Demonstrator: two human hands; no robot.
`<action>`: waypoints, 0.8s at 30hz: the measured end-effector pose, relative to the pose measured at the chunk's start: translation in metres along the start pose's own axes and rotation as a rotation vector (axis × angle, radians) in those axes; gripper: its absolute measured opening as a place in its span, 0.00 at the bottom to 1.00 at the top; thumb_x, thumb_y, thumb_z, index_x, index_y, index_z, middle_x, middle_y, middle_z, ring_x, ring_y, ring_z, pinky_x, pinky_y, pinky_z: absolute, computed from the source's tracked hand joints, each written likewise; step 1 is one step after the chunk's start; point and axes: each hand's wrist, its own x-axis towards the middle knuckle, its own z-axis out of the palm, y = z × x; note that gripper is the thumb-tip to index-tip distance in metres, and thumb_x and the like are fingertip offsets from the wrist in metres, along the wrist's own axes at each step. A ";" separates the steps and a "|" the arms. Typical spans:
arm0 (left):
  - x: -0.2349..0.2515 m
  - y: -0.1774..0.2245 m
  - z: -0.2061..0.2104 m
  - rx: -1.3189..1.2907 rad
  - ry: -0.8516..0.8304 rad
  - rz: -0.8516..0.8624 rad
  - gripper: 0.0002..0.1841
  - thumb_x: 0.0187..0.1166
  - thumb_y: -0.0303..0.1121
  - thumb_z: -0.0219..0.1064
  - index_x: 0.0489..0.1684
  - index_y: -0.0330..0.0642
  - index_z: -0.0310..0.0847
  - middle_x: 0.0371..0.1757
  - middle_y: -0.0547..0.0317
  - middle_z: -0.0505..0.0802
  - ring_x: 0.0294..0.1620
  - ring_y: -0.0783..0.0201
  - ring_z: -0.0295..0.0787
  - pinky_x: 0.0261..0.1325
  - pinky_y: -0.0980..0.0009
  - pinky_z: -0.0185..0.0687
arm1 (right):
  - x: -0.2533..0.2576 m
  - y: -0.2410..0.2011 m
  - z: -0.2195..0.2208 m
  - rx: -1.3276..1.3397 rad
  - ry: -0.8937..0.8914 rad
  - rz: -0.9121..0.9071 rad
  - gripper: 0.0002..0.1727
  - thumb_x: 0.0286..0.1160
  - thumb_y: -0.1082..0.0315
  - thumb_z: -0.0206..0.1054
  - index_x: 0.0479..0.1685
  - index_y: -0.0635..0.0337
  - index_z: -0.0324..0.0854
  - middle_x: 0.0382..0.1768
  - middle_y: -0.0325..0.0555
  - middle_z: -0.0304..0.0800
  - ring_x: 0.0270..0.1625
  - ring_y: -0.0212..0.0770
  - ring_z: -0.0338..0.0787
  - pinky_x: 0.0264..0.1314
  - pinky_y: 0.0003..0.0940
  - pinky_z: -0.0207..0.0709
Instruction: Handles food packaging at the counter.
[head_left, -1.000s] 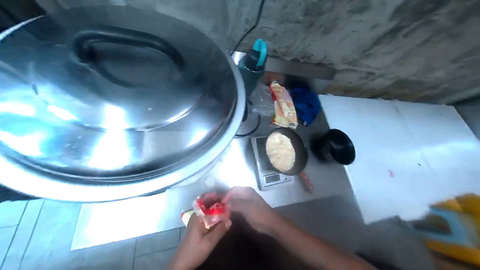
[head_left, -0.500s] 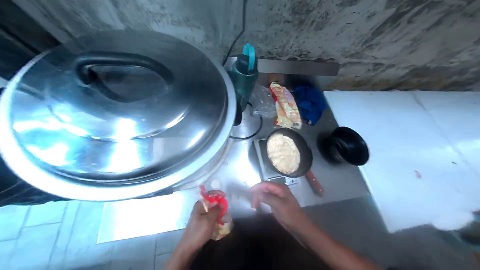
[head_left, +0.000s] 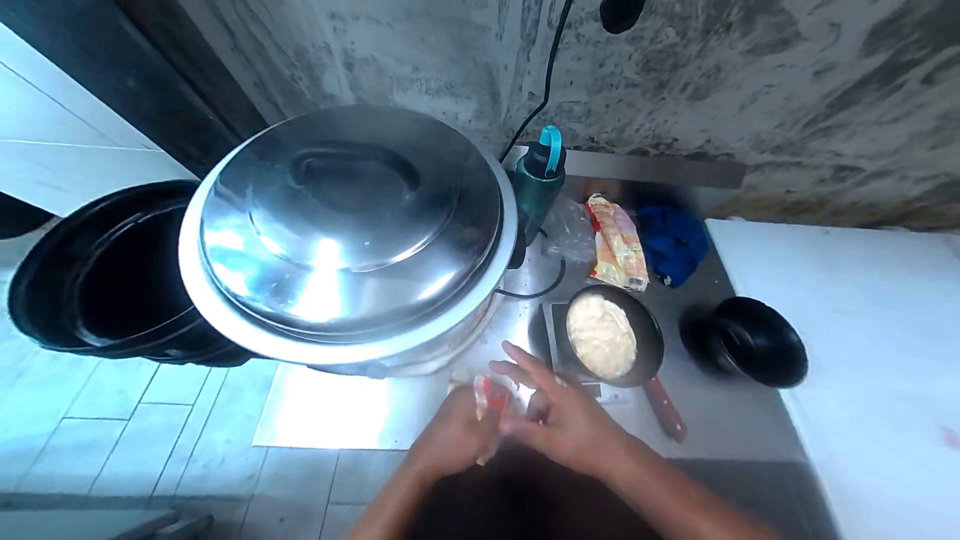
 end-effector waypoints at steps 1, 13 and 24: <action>-0.002 0.001 -0.002 0.035 -0.019 0.000 0.10 0.77 0.36 0.66 0.47 0.44 0.88 0.38 0.65 0.94 0.39 0.74 0.90 0.48 0.67 0.89 | 0.004 -0.002 0.003 -0.042 -0.030 -0.010 0.46 0.74 0.60 0.76 0.92 0.61 0.56 0.77 0.42 0.82 0.31 0.28 0.89 0.38 0.31 0.88; -0.017 -0.014 0.007 0.064 0.144 -0.016 0.15 0.72 0.42 0.73 0.48 0.41 0.87 0.39 0.60 0.94 0.41 0.69 0.92 0.51 0.62 0.91 | 0.027 0.015 0.024 -0.078 -0.145 0.282 0.60 0.62 0.54 0.82 0.95 0.50 0.43 0.63 0.43 0.89 0.43 0.38 0.93 0.48 0.43 0.91; -0.023 -0.026 0.008 -0.258 0.372 0.088 0.11 0.79 0.30 0.68 0.55 0.37 0.87 0.39 0.61 0.96 0.35 0.68 0.93 0.41 0.68 0.92 | -0.033 0.074 0.027 1.483 0.363 0.175 0.22 0.75 0.50 0.61 0.54 0.53 0.93 0.38 0.50 0.95 0.31 0.40 0.90 0.37 0.37 0.86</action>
